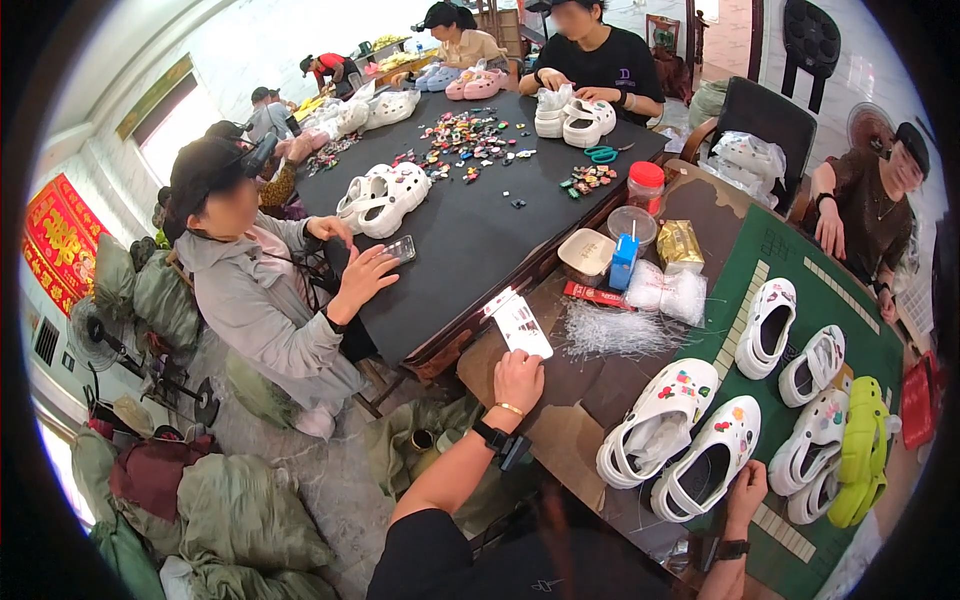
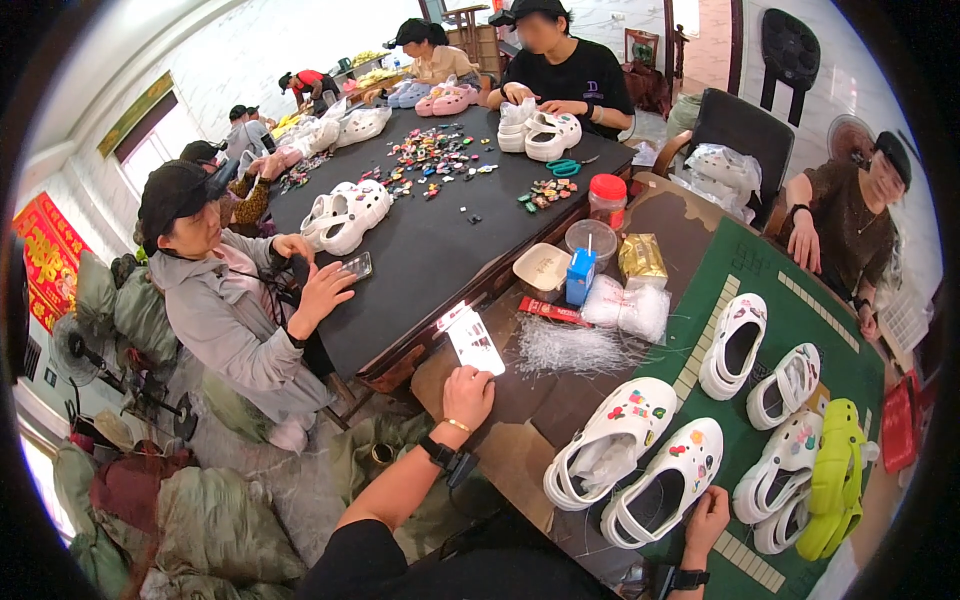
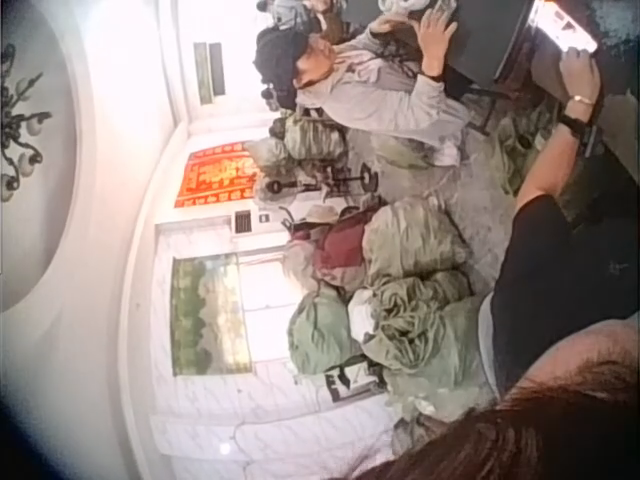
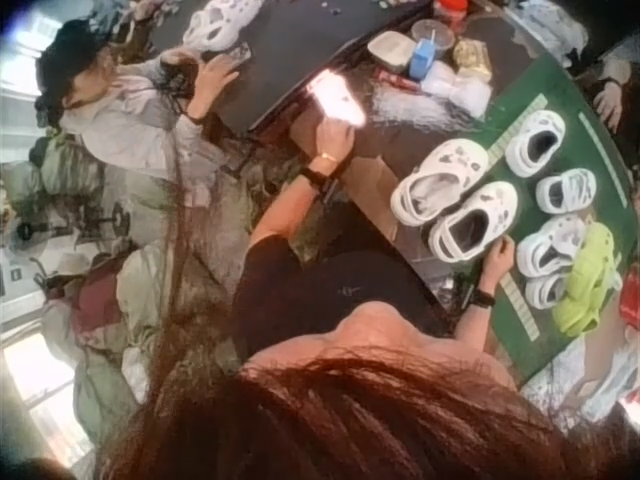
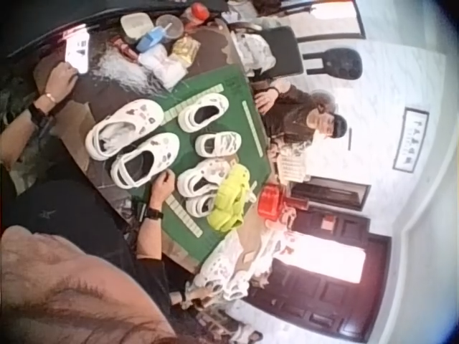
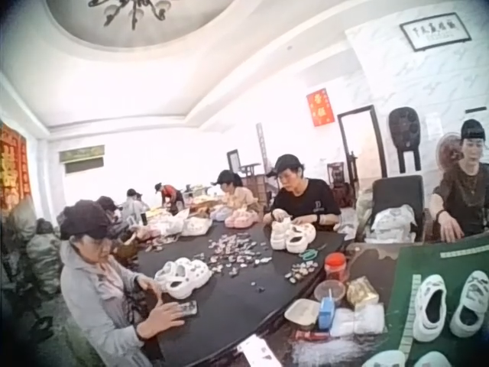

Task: Manually attaching decorative charms and liners to foam clogs at an assembly table.

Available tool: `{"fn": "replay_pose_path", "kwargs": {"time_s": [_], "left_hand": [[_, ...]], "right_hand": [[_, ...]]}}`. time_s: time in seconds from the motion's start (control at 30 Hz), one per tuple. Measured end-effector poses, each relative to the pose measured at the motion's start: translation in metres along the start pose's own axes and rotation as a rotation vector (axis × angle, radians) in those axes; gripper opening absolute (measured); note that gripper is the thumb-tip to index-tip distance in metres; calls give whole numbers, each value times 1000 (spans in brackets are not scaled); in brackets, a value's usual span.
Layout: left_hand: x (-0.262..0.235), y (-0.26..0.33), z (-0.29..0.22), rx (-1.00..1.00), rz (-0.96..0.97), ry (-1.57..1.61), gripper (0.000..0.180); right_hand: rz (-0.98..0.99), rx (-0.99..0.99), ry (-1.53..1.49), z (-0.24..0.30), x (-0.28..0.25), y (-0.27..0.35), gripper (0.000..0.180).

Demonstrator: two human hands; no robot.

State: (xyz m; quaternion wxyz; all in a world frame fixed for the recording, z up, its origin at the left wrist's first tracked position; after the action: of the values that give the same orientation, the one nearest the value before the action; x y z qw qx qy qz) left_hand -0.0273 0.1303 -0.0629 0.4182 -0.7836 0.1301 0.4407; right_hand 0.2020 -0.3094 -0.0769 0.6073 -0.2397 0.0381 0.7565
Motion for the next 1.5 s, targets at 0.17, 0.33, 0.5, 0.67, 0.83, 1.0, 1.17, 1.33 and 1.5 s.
{"fn": "replay_pose_path", "kwargs": {"time_s": [0.17, 0.33, 0.5, 0.67, 0.83, 1.0, 1.17, 1.33, 1.5], "left_hand": [[2, 0, 4, -13, -3, -43, 13], [-4, -4, 8, -91, 6, -110, 21], [-4, 3, 21, -181, 30, -112, 30], [-3, 8, 29, -201, -5, -103, 30], [-2, 10, 30, -223, -55, -49, 27], [0, 14, 32, -217, -61, -21, 26], [5, 15, 35, -235, -20, -41, 31], [7, 14, 35, -273, -65, -32, 41], [6, 15, 36, -278, -79, 12, 42]], "right_hand": [[22, 33, 19, 6, -1, 0, 7], [-3, -53, 39, 14, 1, 1, 7], [1, -54, 36, 13, 1, 1, 6], [-13, -30, 32, 10, 3, 0, 7], [3, 0, 11, -3, 1, -2, 8], [-13, -48, 58, 12, 3, -2, 9], [13, -23, 109, 19, 1, -1, 9], [7, -36, 112, 16, 1, 1, 9], [2, -44, 89, 5, 1, -1, 9]]}}
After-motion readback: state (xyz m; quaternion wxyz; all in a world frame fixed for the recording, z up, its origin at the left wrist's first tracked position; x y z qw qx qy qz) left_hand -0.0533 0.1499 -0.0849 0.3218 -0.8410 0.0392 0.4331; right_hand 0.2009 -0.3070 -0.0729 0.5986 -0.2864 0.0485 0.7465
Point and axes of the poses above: each hand's wrist, its own y-axis away from the middle knuckle, its own x-axis out of the palm, z = x × y, the point moved 1 cm from there along -y, towards the middle knuckle, and after that the axes turned 6 degrees about -y, right-handed, at the moved point
